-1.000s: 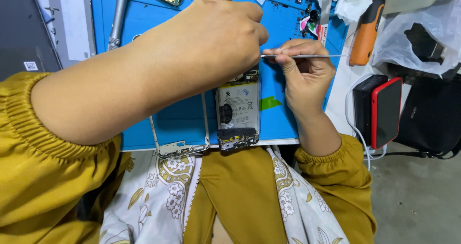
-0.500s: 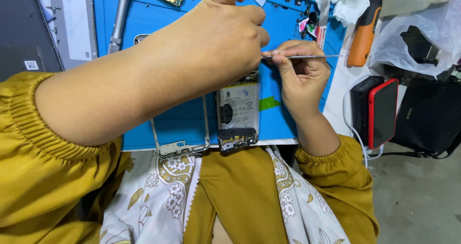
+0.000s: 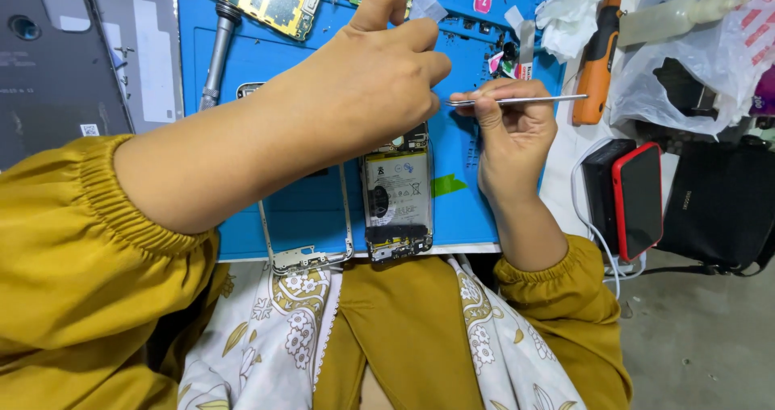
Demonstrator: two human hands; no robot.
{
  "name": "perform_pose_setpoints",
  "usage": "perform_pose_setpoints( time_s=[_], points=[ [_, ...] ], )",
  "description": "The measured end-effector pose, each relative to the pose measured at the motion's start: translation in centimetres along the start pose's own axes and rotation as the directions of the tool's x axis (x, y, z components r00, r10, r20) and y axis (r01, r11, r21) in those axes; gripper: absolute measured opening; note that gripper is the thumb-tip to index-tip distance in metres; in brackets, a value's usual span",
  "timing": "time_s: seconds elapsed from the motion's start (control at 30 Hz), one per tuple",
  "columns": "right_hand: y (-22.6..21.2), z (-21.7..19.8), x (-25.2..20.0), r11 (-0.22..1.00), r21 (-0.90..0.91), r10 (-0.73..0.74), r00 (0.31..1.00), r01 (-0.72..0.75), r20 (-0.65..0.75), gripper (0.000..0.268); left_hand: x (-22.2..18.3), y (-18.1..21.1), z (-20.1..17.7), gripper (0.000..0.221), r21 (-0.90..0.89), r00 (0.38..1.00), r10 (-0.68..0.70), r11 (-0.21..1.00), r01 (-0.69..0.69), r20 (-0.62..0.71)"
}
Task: Repairing a mobile phone by manipulating internal components and connectors on a workbench
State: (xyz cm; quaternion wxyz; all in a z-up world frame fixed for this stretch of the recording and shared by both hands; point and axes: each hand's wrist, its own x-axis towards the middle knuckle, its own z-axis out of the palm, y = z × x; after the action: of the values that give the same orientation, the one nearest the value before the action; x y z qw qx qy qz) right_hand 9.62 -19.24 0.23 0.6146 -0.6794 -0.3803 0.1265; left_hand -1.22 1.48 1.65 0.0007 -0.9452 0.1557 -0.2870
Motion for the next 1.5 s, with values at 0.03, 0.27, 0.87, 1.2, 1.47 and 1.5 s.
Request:
perform_pose_setpoints(
  time_s=[0.03, 0.27, 0.87, 1.2, 1.47, 1.5],
  points=[
    [0.2, -0.1, 0.0, 0.999, 0.046, 0.019, 0.999, -0.018, -0.033, 0.015, 0.0, 0.1, 0.2, 0.029, -0.045, 1.000, -0.007, 0.999, 0.008, 0.016],
    [0.1, -0.2, 0.1, 0.996, 0.086, 0.040, 0.997, -0.034, -0.059, 0.016, 0.0, -0.3, 0.2, 0.022, -0.145, 0.999, 0.037, 0.989, -0.035, 0.011],
    [-0.4, 0.4, -0.4, 1.000, 0.030, 0.006, 0.998, -0.008, 0.066, 0.010, 0.1, -1.8, -0.3, 0.019, -0.202, 0.983, 0.131, 0.974, -0.103, 0.130],
    [-0.3, 0.4, -0.4, 0.998, 0.053, 0.014, 0.994, -0.020, 0.105, 0.009, 0.1, -1.4, -0.2, 0.021, -0.184, 0.984, 0.142, 0.976, -0.120, 0.110],
    [-0.7, 0.7, -0.4, 0.998, -0.058, -0.018, 0.994, 0.024, 0.112, 0.011, 0.3, -0.9, -1.1, 0.018, -0.125, 0.980, 0.145, 0.984, -0.128, 0.139],
    [-0.6, 0.7, -0.5, 0.998, -0.059, -0.016, 0.993, 0.023, 0.113, 0.011, 0.2, -0.9, -1.0, 0.018, -0.127, 0.980, 0.144, 0.984, -0.127, 0.138]
  ],
)
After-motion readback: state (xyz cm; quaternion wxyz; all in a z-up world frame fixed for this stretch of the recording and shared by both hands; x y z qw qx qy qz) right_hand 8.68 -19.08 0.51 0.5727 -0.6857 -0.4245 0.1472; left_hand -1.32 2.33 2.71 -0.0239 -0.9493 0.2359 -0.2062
